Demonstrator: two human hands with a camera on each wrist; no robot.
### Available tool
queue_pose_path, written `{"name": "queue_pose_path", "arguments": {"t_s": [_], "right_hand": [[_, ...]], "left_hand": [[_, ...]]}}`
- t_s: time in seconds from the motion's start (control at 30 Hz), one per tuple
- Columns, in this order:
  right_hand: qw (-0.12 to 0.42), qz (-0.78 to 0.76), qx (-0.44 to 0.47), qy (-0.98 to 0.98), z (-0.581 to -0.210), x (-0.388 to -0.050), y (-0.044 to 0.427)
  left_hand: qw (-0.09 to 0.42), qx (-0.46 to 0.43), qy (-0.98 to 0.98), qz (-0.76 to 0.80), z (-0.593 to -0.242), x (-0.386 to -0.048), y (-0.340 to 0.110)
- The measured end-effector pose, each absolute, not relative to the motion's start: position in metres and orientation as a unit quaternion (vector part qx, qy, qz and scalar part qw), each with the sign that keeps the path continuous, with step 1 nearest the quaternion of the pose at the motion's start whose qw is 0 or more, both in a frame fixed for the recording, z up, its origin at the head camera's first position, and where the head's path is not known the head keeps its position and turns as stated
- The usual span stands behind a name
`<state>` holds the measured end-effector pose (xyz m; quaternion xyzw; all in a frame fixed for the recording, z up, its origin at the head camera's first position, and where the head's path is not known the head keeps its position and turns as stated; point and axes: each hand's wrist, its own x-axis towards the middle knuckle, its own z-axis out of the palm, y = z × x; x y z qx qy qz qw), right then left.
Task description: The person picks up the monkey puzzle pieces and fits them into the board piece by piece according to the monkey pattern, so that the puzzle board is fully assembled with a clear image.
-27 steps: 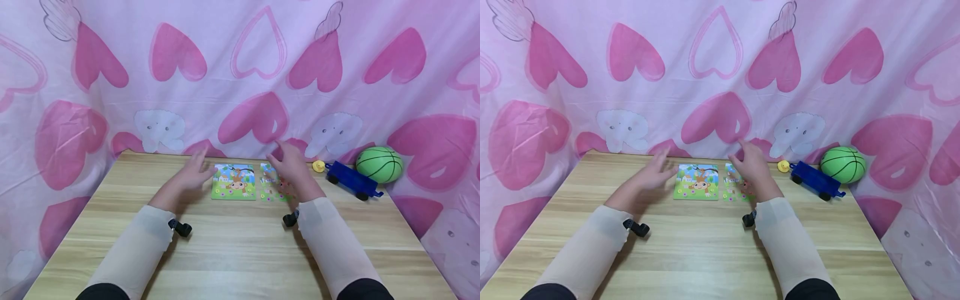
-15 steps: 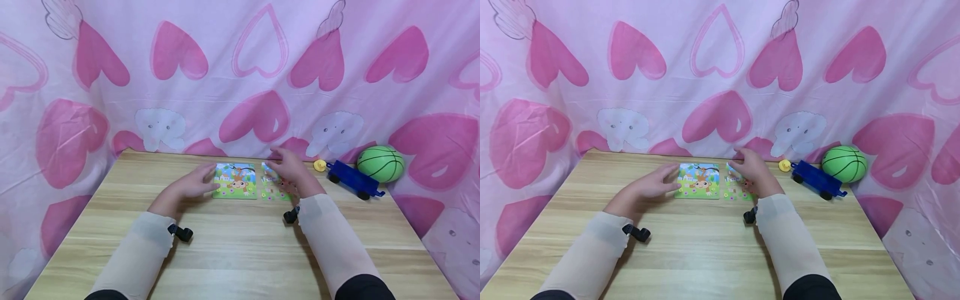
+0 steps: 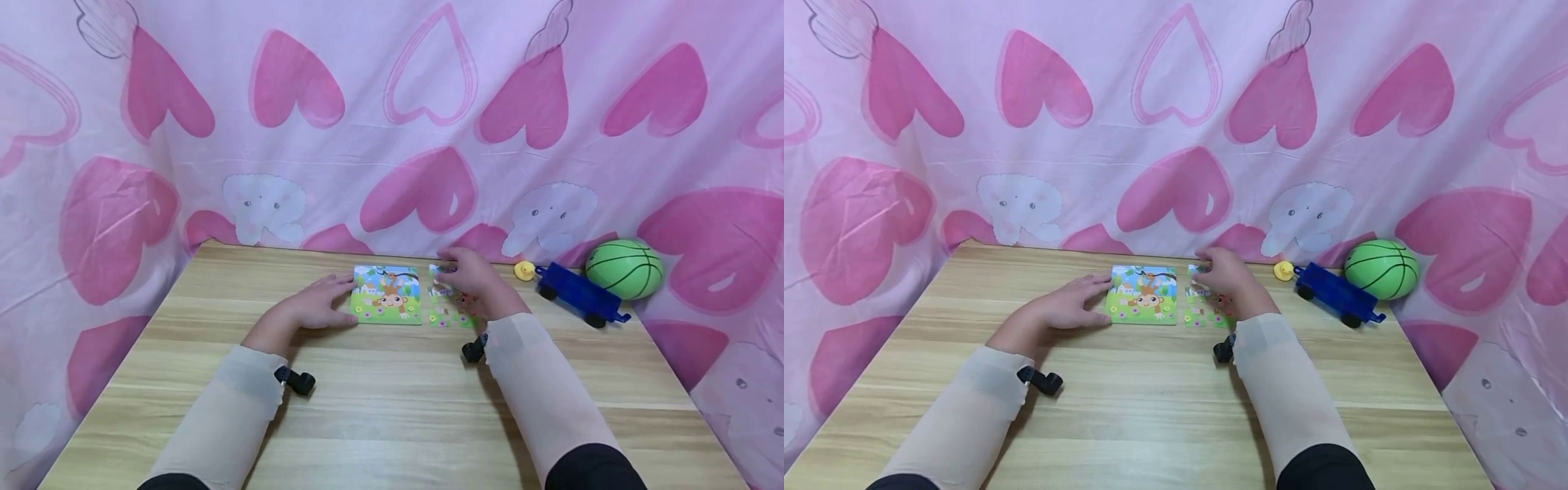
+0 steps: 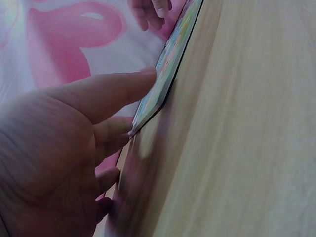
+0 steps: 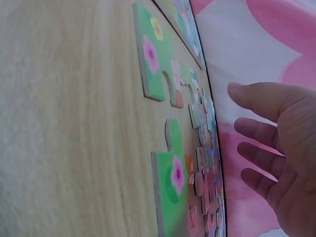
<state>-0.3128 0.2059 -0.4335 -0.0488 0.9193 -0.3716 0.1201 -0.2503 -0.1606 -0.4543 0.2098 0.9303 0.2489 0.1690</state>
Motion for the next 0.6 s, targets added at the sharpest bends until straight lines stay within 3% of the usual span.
{"name": "queue_pose_path", "arguments": {"t_s": [0.23,0.6], "right_hand": [[0.146,-0.386,-0.011,0.911,-0.433,-0.312,0.204],[0.143,-0.317,-0.038,0.937,-0.443,-0.323,0.202]], "left_hand": [[0.176,0.199,0.939,0.219,-0.458,-0.251,-0.158],[0.161,0.203,0.941,0.216,-0.455,-0.248,-0.156]]}}
